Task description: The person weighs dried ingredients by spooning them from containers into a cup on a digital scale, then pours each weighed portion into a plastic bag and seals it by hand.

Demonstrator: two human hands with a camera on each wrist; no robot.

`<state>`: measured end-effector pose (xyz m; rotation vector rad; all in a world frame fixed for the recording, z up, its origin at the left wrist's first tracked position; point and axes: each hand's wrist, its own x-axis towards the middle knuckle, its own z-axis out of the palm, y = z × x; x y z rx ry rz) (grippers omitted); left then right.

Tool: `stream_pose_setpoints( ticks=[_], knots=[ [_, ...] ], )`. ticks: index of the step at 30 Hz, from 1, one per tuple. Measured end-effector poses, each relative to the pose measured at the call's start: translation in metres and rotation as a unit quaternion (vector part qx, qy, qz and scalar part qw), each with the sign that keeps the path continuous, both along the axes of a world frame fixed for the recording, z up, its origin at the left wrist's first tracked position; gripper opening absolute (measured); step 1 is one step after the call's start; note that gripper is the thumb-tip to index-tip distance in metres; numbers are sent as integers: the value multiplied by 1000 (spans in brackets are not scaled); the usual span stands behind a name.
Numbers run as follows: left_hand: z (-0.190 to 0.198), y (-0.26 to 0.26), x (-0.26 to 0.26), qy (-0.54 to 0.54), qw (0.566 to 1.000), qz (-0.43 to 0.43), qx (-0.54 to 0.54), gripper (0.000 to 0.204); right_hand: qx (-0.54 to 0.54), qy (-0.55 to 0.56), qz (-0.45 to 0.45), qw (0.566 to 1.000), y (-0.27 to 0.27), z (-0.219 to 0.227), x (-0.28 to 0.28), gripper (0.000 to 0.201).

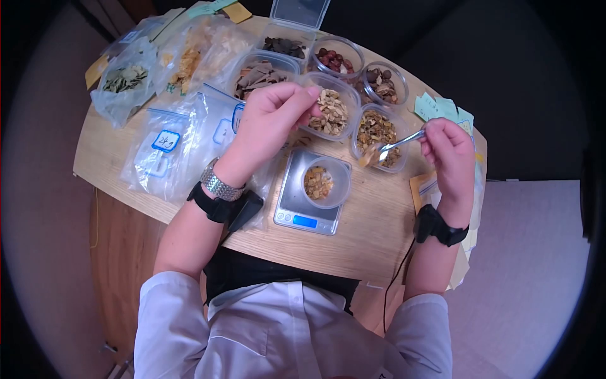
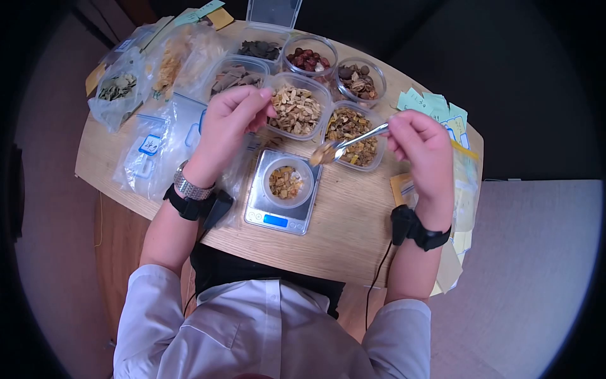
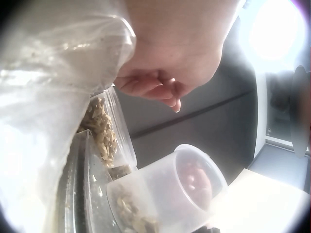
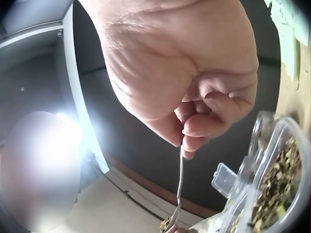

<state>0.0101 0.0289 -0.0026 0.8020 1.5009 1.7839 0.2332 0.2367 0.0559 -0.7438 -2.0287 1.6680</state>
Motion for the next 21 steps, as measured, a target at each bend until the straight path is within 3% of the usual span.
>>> stream_pose_setpoints(
  ticks=[4, 6, 10, 14, 16, 18, 21],
  knots=[
    [-1, 1, 1, 4, 1000, 6, 4, 31, 59, -31, 83, 994, -34, 16, -3, 13],
    [-1, 1, 1, 2, 1000, 6, 4, 31, 168, -46, 66, 982, -40, 21, -3, 14],
    [-1, 0, -1, 7, 1000, 0, 3, 32, 170, -44, -20, 984, -14, 18, 7, 14],
    [1, 0, 1, -2, 1000, 1, -6, 33, 323, -144, -92, 931, 18, 1, 9, 22],
    [0, 0, 1, -2, 1000, 4, -1, 33, 314, -173, -85, 930, 26, -8, 8, 25],
    [0, -1, 0, -1, 1000, 4, -3, 33, 218, -155, -39, 963, 36, -24, 5, 26],
    [-1, 0, -1, -2, 1000, 5, 3, 32, 167, -140, -20, 976, 52, -41, 4, 26]
  ],
)
